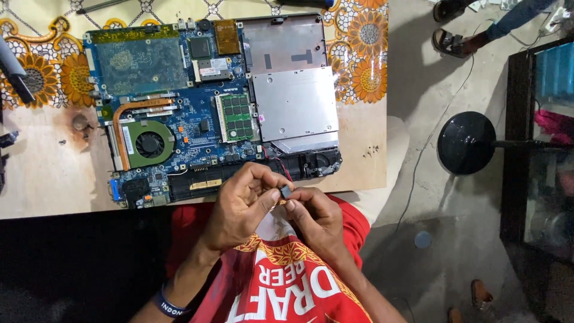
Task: Installing a hard drive and reassembling the internal components of a laptop, including connecting wires and fitting the casing.
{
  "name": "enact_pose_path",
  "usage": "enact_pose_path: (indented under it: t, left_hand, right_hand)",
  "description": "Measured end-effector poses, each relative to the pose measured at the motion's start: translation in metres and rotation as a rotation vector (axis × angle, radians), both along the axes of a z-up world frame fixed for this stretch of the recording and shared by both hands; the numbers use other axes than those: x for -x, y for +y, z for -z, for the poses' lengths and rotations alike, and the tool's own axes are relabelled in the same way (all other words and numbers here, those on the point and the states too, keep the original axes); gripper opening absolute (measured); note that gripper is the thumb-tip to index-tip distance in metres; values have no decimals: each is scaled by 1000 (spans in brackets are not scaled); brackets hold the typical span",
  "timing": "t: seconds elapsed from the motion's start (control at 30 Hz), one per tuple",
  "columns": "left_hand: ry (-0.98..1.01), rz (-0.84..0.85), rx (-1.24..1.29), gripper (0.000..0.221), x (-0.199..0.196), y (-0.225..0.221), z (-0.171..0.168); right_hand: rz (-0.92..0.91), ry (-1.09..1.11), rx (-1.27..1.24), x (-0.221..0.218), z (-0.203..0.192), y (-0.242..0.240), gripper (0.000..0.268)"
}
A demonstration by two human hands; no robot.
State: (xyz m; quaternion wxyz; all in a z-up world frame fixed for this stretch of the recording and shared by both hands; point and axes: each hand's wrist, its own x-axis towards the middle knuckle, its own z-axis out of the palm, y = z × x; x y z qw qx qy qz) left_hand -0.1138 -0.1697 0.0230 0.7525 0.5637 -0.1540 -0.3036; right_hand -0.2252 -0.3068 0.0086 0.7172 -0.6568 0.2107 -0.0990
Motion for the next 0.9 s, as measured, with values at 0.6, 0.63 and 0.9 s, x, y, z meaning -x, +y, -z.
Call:
enact_pose_path:
  t: [0.6,0.63,0.9]
  left_hand:
    - [-29,44,-17,14,2,-4,-1]
    - [-29,44,-16,14,4,-4,-1]
    - [-219,62,-217,10,1,-8,-6]
  right_hand:
    - [-28,-2,92,-8,-8,-1,9]
    - [-28,-1,93,-8,-11,-2,9]
    - [-15,6,75,-8,-14,-2,10]
